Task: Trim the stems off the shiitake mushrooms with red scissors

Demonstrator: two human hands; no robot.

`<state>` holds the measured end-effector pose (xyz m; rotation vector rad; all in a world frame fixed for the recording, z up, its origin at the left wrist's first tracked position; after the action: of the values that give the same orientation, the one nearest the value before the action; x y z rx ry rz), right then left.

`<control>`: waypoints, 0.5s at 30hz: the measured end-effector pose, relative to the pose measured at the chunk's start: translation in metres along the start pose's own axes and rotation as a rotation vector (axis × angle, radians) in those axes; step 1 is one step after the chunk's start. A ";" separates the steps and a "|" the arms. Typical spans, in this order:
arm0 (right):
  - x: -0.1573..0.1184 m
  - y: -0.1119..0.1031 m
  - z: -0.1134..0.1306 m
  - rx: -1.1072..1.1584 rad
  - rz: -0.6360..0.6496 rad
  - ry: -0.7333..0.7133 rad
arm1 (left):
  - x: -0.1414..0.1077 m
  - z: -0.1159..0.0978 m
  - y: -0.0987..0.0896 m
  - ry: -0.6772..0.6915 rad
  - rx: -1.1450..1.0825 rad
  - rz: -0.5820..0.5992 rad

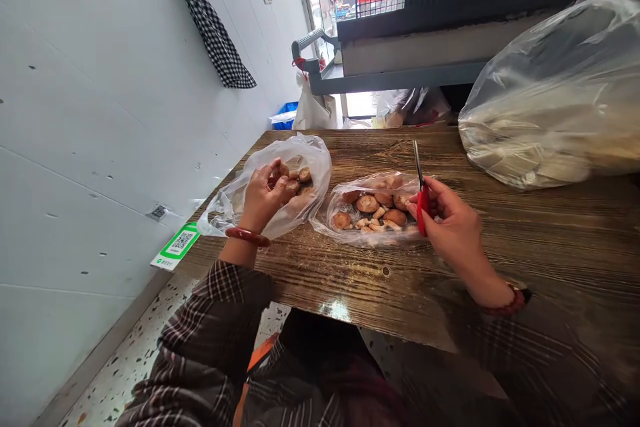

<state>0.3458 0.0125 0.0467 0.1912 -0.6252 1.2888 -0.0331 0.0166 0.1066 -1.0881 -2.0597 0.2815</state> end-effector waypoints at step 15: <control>0.007 -0.002 0.002 -0.015 -0.035 -0.027 | -0.066 -0.095 0.107 0.348 -0.079 0.531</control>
<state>0.3479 0.0164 0.0528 0.2064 -0.6522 1.2490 0.1223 0.0158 0.0808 -1.6023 -1.4639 0.2499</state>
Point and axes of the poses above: each hand's wrist, its own x-axis towards the middle knuckle, its own y-axis out of the palm, z = x × y, the point moved 5 cm from there along x, towards the middle knuckle, and after that the axes turned 7 degrees about -z, right-handed, at the moved point
